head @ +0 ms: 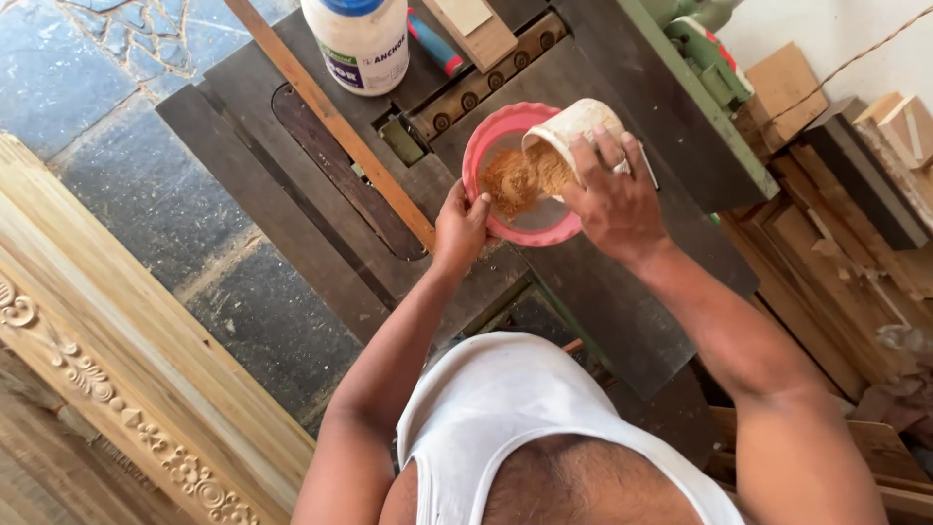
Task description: The person pours sawdust from a white container into a pink sieve held over a table saw surface, then shakes the sieve to separate fine particles. The person walks to a nearby shelf, picks up a second container, returns to the table, and repeats the sifting process with additional sawdust.
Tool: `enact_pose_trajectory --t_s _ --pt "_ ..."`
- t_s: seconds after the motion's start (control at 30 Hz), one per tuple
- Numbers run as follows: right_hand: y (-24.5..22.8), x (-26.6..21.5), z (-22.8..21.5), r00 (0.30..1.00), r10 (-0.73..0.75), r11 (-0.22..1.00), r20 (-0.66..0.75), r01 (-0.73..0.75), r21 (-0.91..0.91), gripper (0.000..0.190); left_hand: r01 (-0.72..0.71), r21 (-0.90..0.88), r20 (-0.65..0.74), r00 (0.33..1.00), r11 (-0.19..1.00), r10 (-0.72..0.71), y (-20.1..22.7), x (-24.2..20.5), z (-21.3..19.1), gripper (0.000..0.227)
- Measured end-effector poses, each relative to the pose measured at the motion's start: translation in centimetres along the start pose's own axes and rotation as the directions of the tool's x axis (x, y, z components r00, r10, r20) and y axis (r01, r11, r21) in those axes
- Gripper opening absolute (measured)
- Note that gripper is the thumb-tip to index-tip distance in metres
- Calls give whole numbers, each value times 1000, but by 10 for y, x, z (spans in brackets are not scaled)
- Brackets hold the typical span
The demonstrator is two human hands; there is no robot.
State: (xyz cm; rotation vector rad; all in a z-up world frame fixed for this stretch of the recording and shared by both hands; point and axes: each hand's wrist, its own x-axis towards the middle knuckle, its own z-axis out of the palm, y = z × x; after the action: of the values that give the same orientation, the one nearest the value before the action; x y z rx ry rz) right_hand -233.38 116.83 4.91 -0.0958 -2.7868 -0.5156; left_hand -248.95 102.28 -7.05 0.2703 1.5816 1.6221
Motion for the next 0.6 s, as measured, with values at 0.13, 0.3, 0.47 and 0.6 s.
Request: enact_pose_trajectory --t_s 0.13,0.3,0.47,0.6 --pt "-3 0 -13 999 11 999 -46 -12 -30 11 49 71 -51 998 996 -46 -1 -3 -4 41" --pt "-4 4 5 997 -24 998 -76 20 -53 14 -15 14 -3 1000 1000 15 -4 -2 -5 36" --pt "-6 -1 15 997 25 999 -69 -28 -38 14 38 39 -41 998 999 -37 -4 1 -6 39" --pt "-13 -2 24 998 0 999 -68 -3 -51 14 38 37 -59 998 999 -36 -13 4 -6 34"
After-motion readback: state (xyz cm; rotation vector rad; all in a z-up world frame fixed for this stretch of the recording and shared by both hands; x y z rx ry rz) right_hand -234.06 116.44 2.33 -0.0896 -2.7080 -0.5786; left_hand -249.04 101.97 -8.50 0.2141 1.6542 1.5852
